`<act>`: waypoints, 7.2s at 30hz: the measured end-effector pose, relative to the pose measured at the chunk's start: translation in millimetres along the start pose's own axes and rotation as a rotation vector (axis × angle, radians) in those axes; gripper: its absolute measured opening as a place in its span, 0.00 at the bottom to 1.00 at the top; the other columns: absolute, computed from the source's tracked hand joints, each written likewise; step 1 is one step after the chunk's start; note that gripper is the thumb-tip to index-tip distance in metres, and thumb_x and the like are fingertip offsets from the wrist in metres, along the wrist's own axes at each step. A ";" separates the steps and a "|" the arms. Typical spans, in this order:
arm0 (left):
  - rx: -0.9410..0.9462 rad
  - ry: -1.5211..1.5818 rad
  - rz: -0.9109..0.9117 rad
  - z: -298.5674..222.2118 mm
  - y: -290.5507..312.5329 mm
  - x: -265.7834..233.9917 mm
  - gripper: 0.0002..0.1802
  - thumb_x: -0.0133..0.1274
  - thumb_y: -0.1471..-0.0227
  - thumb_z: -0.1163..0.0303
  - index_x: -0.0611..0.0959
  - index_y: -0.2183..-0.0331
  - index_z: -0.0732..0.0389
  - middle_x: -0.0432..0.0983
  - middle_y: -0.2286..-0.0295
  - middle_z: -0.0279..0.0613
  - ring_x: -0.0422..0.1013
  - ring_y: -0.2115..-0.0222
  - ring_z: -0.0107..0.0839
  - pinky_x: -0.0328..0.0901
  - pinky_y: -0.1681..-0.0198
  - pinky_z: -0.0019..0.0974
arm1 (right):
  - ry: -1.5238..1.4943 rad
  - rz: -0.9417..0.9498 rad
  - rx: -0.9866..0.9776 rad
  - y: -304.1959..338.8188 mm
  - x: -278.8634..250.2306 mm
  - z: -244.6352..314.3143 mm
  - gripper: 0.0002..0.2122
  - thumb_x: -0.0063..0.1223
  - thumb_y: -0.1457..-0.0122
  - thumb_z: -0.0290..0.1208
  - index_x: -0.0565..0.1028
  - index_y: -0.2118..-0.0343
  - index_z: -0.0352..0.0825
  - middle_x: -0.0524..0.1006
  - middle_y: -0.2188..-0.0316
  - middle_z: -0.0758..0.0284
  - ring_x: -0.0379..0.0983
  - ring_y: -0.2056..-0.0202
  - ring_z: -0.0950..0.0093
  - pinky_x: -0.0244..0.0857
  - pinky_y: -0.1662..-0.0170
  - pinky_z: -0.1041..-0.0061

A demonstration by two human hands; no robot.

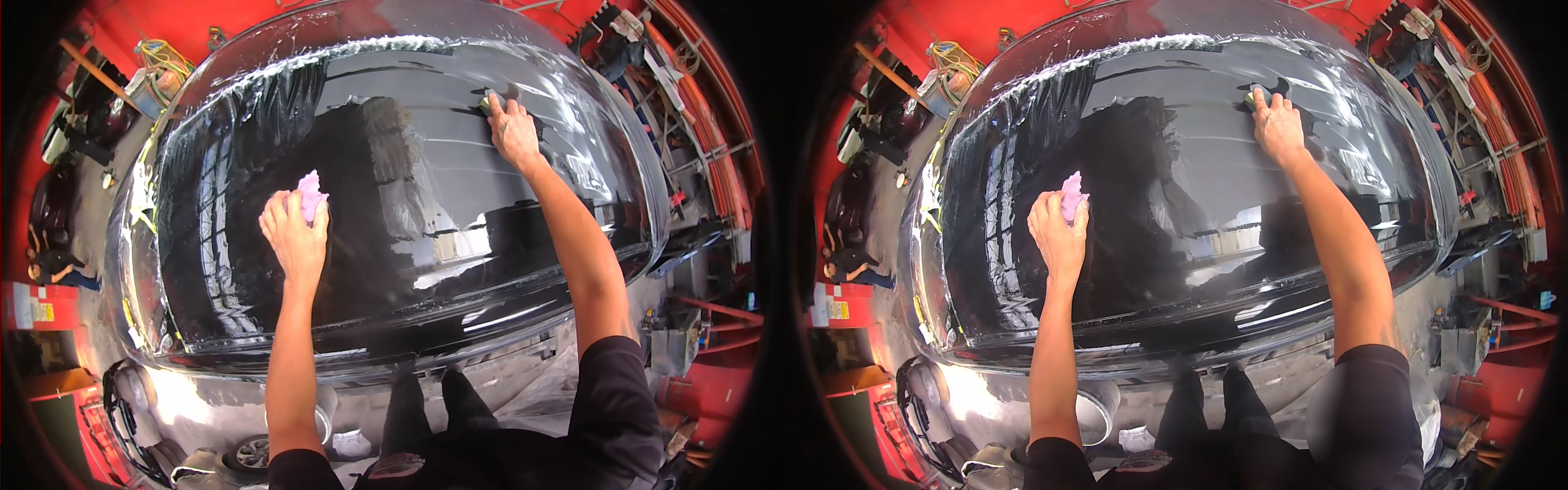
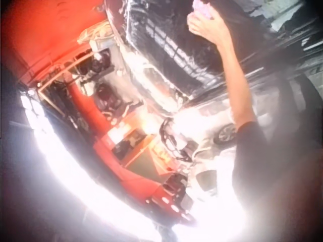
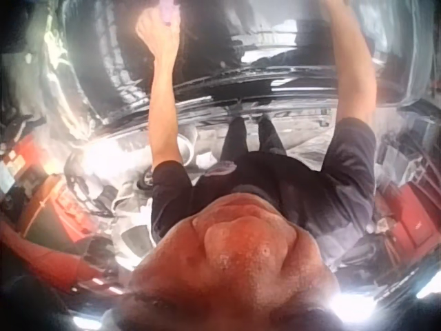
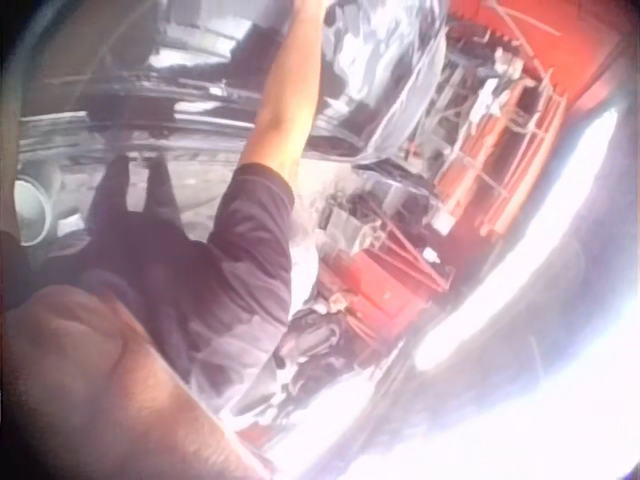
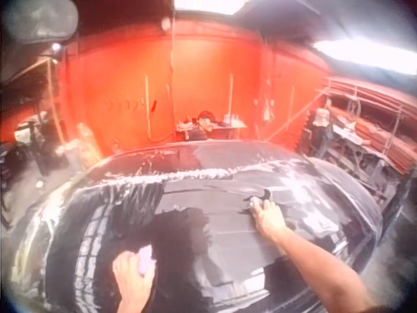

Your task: The person applies a polishing compound to the hood of a black car using a yellow sponge and wipes the surface with a purple microfiber cloth. The person repeatedly dips the sponge into a bucket of liquid and scrubs the hood in circular motions, then wipes the area clean.

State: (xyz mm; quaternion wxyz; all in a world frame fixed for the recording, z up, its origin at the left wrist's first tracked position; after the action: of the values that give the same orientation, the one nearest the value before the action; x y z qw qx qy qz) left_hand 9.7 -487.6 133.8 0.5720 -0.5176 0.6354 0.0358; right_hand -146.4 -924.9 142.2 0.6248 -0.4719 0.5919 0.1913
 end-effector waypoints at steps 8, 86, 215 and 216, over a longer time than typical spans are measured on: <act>0.149 0.008 -0.010 -46.4 -54.7 41.5 0.11 0.64 0.40 0.61 0.91 0.57 0.53 0.79 0.63 0.42 0.76 0.61 0.45 0.72 0.57 0.47 | -0.034 -0.110 0.014 -26.4 10.3 13.3 0.26 0.57 0.34 0.34 0.72 0.33 0.39 0.76 0.52 0.54 0.75 0.49 0.54 0.69 0.50 0.52; 0.091 0.043 0.109 7.2 -112.5 78.9 0.24 0.61 0.37 0.62 0.82 0.41 0.55 0.73 0.44 0.50 0.68 0.41 0.51 0.59 0.36 0.55 | -0.384 -0.129 -0.340 -30.9 1.6 25.1 0.28 0.64 0.37 0.29 0.74 0.33 0.43 0.76 0.50 0.51 0.75 0.50 0.50 0.70 0.45 0.54; 0.067 0.121 0.149 4.5 -124.4 90.5 0.22 0.61 0.39 0.65 0.83 0.45 0.58 0.72 0.45 0.52 0.67 0.41 0.53 0.57 0.35 0.55 | -0.280 -0.132 -0.345 -230.3 102.8 30.4 0.24 0.57 0.31 0.33 0.73 0.32 0.47 0.77 0.52 0.53 0.75 0.49 0.49 0.71 0.47 0.52; 0.050 0.089 0.148 11.1 -122.1 82.0 0.22 0.62 0.39 0.65 0.83 0.45 0.58 0.72 0.45 0.52 0.67 0.42 0.53 0.57 0.35 0.55 | -0.411 -0.192 -0.439 -177.9 66.6 47.5 0.26 0.58 0.32 0.31 0.72 0.31 0.47 0.75 0.48 0.52 0.73 0.47 0.50 0.69 0.44 0.55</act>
State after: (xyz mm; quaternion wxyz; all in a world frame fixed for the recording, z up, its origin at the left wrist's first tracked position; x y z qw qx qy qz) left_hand 118.3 -587.5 134.1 0.5514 -0.4559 0.6976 0.0391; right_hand 37.1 -993.0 138.7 0.6297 -0.6008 0.3505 0.3458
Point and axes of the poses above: each hand's wrist, its own y-axis away from the middle knuckle, its own x-axis out of the palm, z = x × y, the point moved 9 cm from there along -y, towards the middle knuckle
